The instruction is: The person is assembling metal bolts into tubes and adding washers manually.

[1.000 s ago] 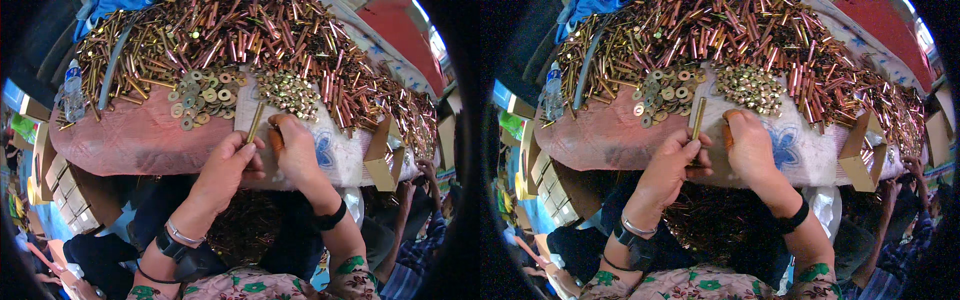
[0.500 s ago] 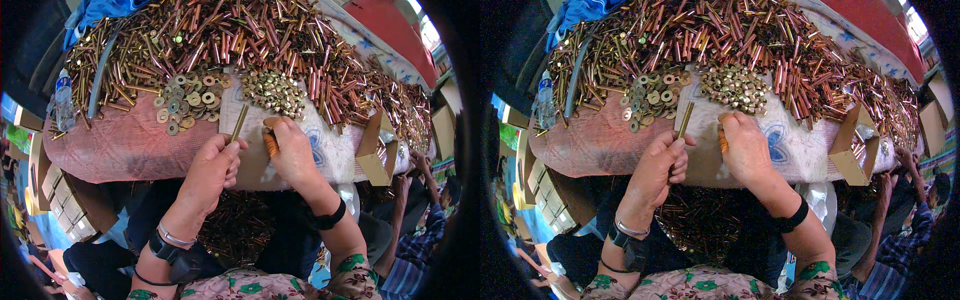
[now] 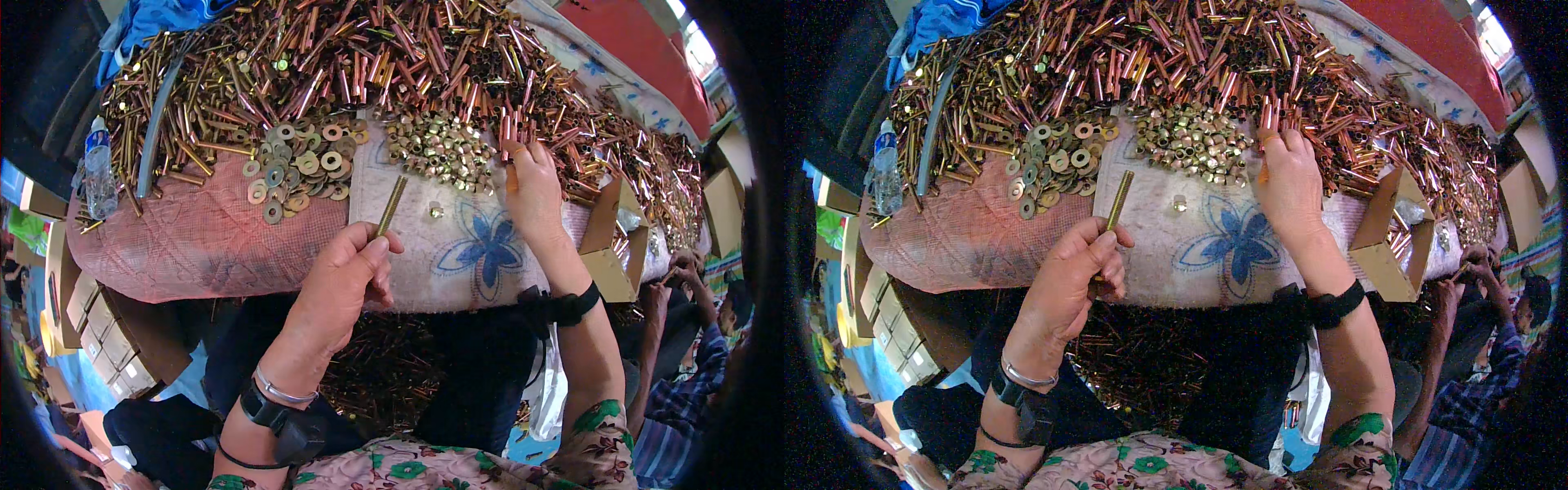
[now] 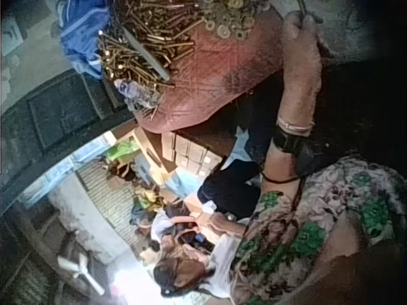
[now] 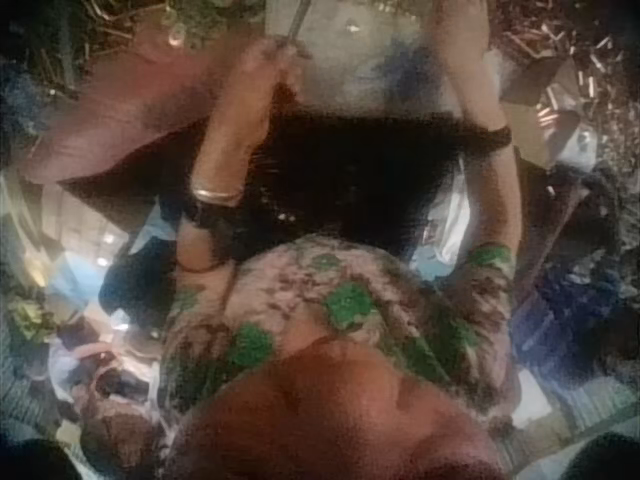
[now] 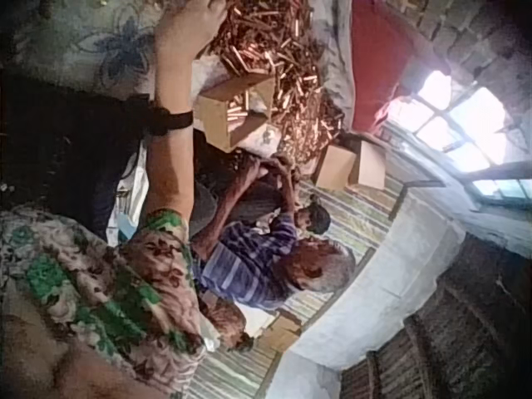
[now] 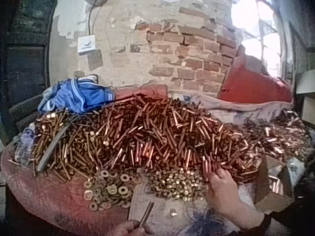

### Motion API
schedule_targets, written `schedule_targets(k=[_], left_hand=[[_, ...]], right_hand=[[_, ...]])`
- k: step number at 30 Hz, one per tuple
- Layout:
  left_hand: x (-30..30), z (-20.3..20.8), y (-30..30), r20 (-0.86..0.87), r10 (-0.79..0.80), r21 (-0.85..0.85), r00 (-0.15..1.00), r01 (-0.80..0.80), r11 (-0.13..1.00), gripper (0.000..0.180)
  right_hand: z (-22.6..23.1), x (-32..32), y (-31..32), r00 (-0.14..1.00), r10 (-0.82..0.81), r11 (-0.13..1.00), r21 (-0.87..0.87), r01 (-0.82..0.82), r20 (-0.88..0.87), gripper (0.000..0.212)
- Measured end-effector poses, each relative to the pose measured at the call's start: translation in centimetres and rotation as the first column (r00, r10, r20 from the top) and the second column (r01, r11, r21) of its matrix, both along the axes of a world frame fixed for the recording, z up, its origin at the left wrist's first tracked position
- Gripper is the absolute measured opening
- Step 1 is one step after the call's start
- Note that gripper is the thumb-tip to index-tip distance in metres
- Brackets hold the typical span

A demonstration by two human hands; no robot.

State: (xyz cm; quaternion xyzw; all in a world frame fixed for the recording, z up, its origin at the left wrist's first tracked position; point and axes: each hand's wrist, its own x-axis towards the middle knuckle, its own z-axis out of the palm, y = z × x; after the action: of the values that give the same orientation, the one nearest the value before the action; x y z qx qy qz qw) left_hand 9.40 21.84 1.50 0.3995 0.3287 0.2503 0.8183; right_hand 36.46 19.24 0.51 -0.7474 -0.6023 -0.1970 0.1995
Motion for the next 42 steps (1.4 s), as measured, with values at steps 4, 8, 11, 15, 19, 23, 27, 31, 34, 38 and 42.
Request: schedule_targets(k=[4,8,11,15,19,23,27,31,34,38,42], left_hand=[[0.0,-0.1,0.0,-0.041,0.003,0.006,0.999,-0.003,1.000,0.017],[0.1,0.0,0.0,-0.038,0.001,0.001,0.999,-0.001,1.000,0.017],[0.0,-0.2,0.1,-0.033,-0.034,0.013,0.999,0.035,0.999,0.017],[-0.3,0.1,0.1,-0.036,-0.049,-0.007,0.998,0.049,0.999,0.017],[-0.4,0.3,0.0,-0.035,-0.001,-0.055,0.999,-0.001,0.999,0.017],[-0.3,0.1,-0.1,0.054,0.038,-0.092,0.998,-0.033,0.995,0.019],[-0.6,-0.2,0.2,0.089,-0.009,-0.106,0.996,0.018,0.994,0.021],[-0.9,-0.6,0.3,0.125,-0.006,-0.133,0.992,0.022,0.991,0.018],[-1.0,-0.7,0.5,0.146,-0.039,-0.150,0.989,0.061,0.987,0.022],[-1.2,-0.4,0.4,0.156,-0.033,-0.189,0.987,0.063,0.980,0.022],[-1.2,-0.3,0.4,0.156,-0.044,-0.203,0.987,0.075,0.976,0.023]], right_hand=[[-0.2,0.4,0.8,0.995,0.006,0.995,-0.099,0.004,0.101,0.033],[0.2,0.3,1.2,0.989,-0.029,0.981,-0.187,0.056,0.143,0.033],[0.4,0.1,1.4,0.983,-0.014,0.971,-0.234,0.058,0.184,0.034],[0.7,0.0,1.5,0.979,0.001,0.969,-0.242,0.049,0.204,0.034],[1.3,-0.5,0.9,0.983,0.069,0.997,-0.030,-0.065,0.168,0.034],[2.2,-1.9,0.6,0.985,0.134,0.961,0.256,-0.102,-0.112,0.018],[4.5,-4.8,-1.2,0.575,0.206,0.977,0.141,-0.157,-0.792,0.011],[3.3,-7.0,-2.3,0.696,0.157,0.975,-0.001,-0.221,-0.701,0.010],[3.2,-7.8,-2.3,0.639,0.156,0.980,0.035,-0.198,-0.754,0.010],[1.6,-8.2,-2.8,0.543,0.141,0.980,0.040,-0.194,-0.828,0.009],[1.3,-9.0,-3.5,0.314,0.174,0.980,0.133,-0.148,-0.933,0.011]])
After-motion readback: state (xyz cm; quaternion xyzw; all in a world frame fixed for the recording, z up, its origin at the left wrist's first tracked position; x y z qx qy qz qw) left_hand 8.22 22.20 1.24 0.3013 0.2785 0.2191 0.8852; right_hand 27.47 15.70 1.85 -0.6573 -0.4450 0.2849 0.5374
